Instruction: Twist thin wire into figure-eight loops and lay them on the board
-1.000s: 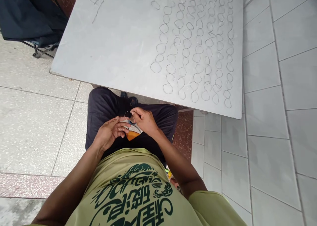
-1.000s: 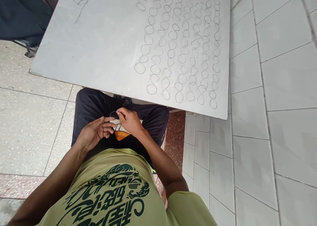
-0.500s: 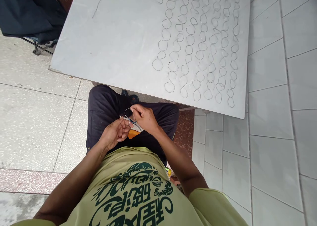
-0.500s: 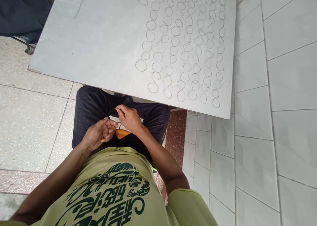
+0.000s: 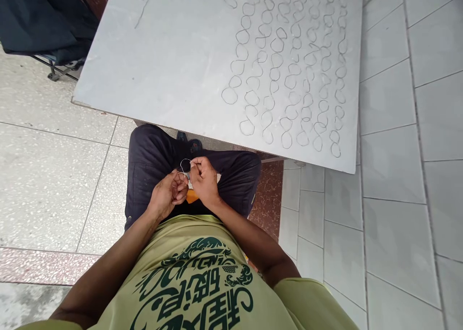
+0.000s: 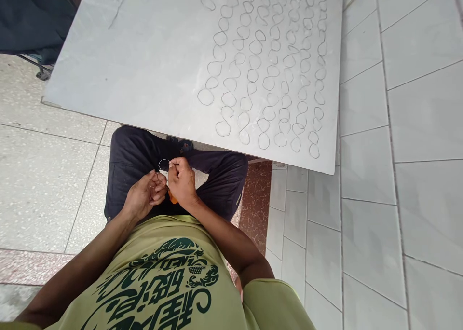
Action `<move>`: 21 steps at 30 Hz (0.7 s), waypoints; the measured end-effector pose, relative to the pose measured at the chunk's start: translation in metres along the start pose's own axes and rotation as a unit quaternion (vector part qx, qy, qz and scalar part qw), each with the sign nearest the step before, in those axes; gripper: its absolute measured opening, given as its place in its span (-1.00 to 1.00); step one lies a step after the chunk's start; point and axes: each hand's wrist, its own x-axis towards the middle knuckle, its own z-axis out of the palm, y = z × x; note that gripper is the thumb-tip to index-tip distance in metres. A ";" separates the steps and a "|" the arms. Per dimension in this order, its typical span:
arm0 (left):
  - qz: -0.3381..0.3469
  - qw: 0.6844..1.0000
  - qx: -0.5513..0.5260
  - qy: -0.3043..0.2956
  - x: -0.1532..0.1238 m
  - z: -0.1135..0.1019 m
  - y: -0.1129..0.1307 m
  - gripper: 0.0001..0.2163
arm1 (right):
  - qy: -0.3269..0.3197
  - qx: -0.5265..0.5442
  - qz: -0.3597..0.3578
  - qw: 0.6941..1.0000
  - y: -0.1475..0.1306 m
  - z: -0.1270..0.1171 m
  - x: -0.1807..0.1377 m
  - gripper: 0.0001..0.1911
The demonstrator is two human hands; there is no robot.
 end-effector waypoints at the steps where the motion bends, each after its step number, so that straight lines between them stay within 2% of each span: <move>1: 0.001 1.000 -0.001 0.002 0.000 0.000 0.000 -0.67 | 0.006 0.008 0.009 1.000 0.000 0.002 -0.002 -0.86; 4: 0.003 1.000 0.000 0.003 0.000 -0.002 0.001 -0.66 | -0.007 0.043 0.037 0.998 -0.001 0.005 -0.004 -0.86; 10: -0.021 1.000 0.018 -0.005 -0.001 -0.004 0.005 -0.65 | -0.128 0.162 0.113 0.972 -0.004 -0.009 0.003 -0.80; 15: -0.019 1.000 0.007 -0.018 -0.004 -0.004 0.010 -0.67 | -0.174 0.201 0.162 0.950 -0.007 -0.021 0.008 -0.82; 18: -0.011 1.000 0.000 -0.028 -0.005 -0.003 0.013 -0.69 | -0.213 0.206 0.166 0.941 -0.008 -0.027 0.010 -0.83; 21: -0.007 0.999 0.001 -0.032 -0.006 -0.003 0.015 -0.72 | -0.242 0.171 0.139 0.945 -0.009 -0.034 0.015 -0.78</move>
